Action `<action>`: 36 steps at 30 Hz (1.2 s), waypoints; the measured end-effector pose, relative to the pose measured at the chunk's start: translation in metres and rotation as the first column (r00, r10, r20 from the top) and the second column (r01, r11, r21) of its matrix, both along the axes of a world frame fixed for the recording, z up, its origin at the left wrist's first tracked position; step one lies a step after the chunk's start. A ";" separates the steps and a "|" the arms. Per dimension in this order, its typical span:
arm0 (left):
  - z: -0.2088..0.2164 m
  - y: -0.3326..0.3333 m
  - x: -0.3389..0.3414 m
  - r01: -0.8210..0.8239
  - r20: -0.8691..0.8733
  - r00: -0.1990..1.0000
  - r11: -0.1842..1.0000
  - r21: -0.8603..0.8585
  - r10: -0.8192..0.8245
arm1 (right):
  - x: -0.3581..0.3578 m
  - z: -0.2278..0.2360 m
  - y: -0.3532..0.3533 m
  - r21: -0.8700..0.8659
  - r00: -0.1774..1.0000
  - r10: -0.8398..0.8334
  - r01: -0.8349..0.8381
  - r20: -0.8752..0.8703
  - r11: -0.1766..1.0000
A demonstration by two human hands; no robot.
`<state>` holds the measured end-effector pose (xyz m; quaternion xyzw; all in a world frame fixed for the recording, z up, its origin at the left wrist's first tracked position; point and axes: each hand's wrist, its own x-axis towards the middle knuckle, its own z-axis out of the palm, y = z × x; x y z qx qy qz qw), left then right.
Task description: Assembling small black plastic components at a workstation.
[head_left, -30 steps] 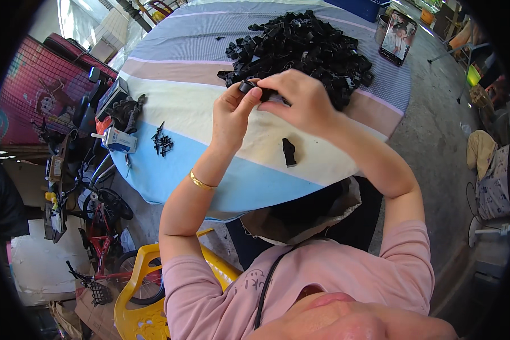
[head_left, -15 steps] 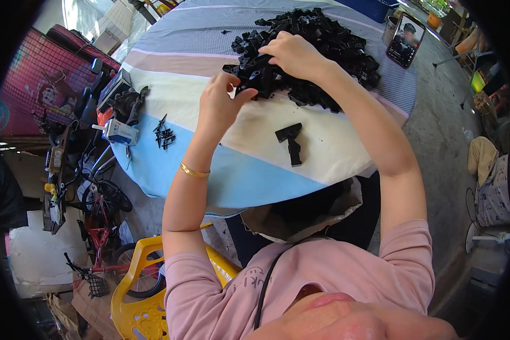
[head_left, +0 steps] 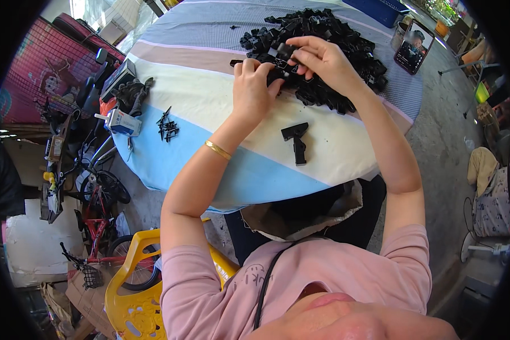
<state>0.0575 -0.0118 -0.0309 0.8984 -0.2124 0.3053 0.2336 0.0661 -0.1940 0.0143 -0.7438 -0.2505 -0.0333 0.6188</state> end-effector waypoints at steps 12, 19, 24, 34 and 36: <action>0.022 0.003 -0.025 0.226 -0.244 0.892 0.842 -0.489 -0.381 | -0.012 -0.011 0.005 0.049 1.000 0.002 -0.003 0.016 0.999; 0.025 0.014 -0.026 0.098 -0.380 0.791 0.711 -0.696 -0.481 | -0.021 -0.021 0.020 -0.011 0.997 0.045 -0.046 -0.055 0.999; 0.031 0.020 -0.030 0.285 -0.243 0.870 0.839 -0.463 -0.430 | -0.024 -0.022 0.023 0.094 0.994 0.087 -0.080 -0.066 0.992; 0.028 0.015 -0.032 -0.059 -0.311 0.624 0.354 -0.933 -0.717 | -0.030 -0.028 0.029 -0.140 0.636 -0.116 0.337 0.763 0.931; 0.028 0.022 -0.029 -0.094 -0.296 0.581 0.300 -0.949 -0.758 | -0.030 -0.028 0.034 -0.106 0.666 -0.169 0.351 0.727 0.930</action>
